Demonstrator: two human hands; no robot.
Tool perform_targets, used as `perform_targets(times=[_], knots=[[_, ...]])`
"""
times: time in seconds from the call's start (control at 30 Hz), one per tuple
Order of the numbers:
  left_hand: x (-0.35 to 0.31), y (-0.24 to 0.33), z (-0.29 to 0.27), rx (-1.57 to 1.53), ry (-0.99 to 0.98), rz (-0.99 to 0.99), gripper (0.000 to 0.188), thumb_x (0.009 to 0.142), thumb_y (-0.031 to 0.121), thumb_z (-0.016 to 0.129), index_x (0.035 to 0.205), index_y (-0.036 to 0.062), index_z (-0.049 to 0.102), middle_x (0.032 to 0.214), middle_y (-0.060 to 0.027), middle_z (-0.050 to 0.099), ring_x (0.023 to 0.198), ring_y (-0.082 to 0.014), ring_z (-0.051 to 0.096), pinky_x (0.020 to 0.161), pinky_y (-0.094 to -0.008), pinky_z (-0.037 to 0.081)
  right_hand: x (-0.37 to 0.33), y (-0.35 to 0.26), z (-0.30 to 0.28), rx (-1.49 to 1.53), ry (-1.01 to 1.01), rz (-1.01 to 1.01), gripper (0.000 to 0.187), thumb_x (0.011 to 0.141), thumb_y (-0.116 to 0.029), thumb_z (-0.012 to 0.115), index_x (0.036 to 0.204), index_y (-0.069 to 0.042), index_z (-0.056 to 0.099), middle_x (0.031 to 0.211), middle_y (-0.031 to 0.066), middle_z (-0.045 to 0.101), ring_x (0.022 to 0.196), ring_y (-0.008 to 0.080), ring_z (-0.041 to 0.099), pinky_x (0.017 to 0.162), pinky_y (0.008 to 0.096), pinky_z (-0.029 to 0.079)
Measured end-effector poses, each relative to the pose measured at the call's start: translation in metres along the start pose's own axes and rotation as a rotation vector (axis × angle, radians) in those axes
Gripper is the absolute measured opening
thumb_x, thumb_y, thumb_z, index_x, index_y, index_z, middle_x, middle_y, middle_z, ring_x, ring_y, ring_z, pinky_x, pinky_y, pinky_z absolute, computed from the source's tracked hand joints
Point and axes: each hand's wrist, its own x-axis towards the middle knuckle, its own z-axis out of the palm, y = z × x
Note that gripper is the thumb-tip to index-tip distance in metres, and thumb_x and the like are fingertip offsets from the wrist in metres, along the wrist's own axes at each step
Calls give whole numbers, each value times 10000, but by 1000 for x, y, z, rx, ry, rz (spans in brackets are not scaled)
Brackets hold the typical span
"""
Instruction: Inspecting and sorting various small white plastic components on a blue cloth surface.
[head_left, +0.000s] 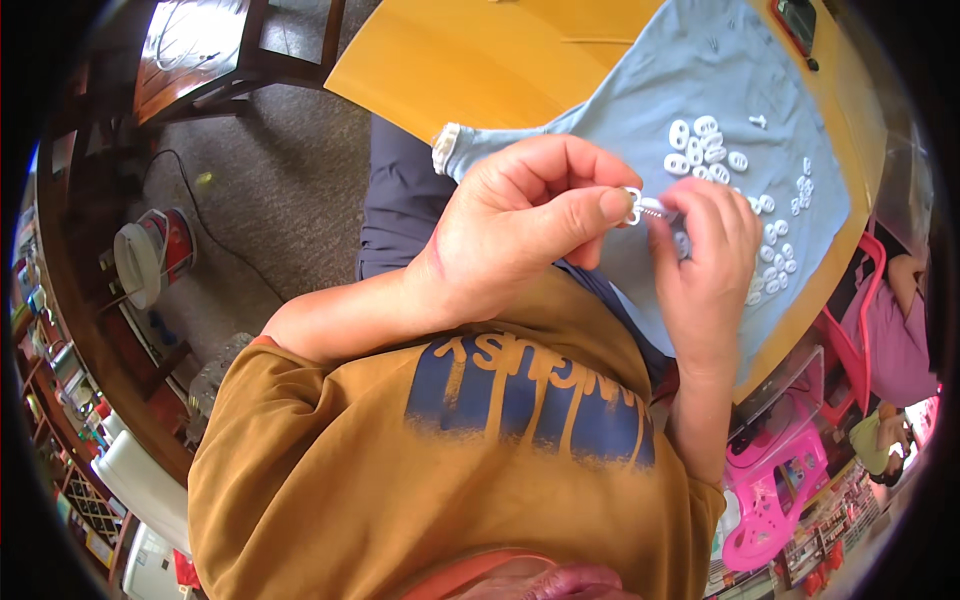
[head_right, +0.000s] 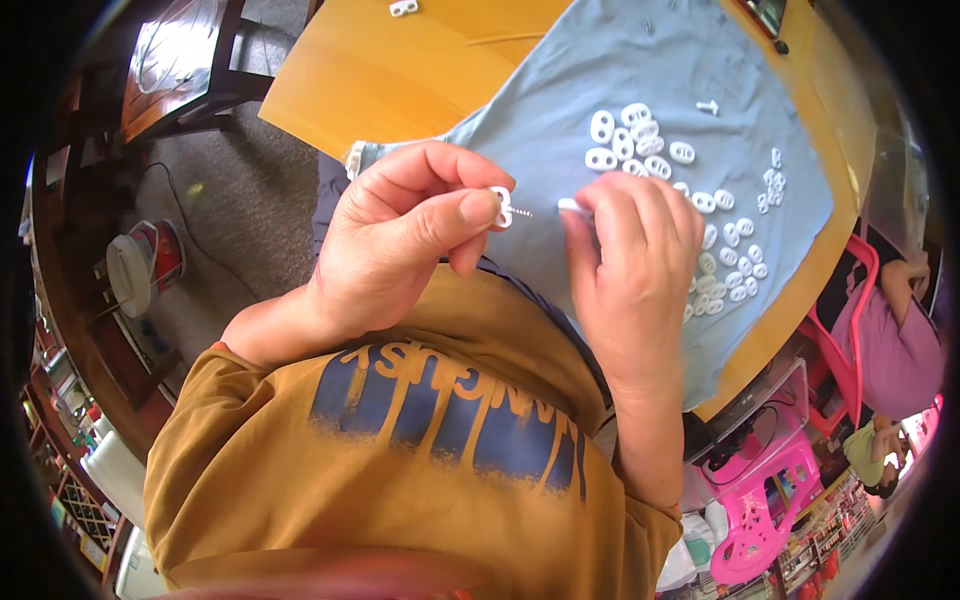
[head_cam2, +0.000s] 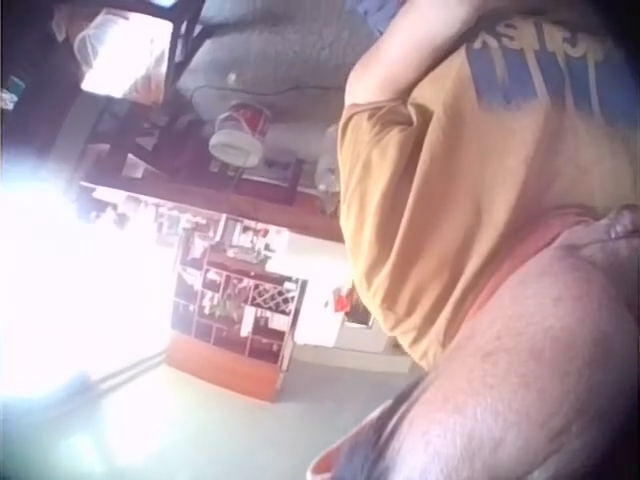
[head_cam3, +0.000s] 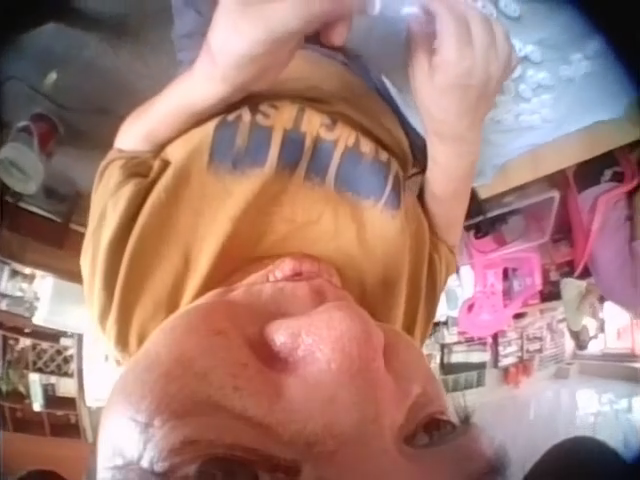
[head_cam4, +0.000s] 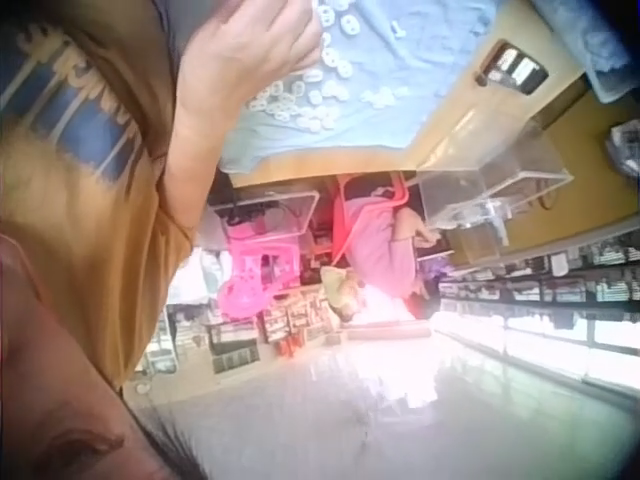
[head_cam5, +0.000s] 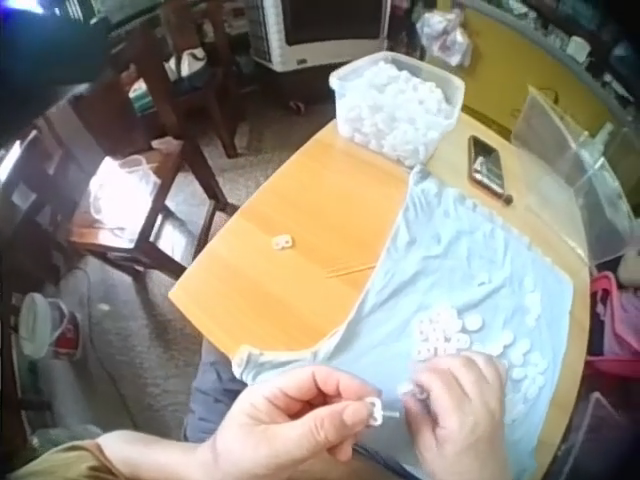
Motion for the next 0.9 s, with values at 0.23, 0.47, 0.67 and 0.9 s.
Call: perform_targets(times=[0.23,0.47,0.67,0.9], knots=[[-2,16,5,-50,16,0,126,857,76,575,961,6,566,833,-54,587,619,-84,511,550,-199,421,10,-29,-18,1180,263,714,145,822,-14,580,963,16,585,811,29,569,760,91,524,679,222,421],[5,27,38,-42,-21,-47,110,859,75,568,943,8,546,828,-58,588,619,-99,530,562,-211,438,12,-24,-40,1610,249,719,230,874,-100,506,1036,41,589,859,75,612,747,130,551,714,288,446],[9,21,65,20,-49,12,153,869,59,541,1008,-4,549,848,-62,582,624,-106,532,568,-217,444,0,-15,-51,1570,335,650,229,867,-78,516,1048,44,588,942,100,629,757,148,581,733,287,469],[11,20,95,129,-62,-2,156,872,30,510,1017,-8,550,890,-62,585,638,-112,536,585,-228,453,-12,-7,-70,1480,414,543,209,865,-25,515,1050,47,582,942,79,607,802,128,573,749,244,458]])
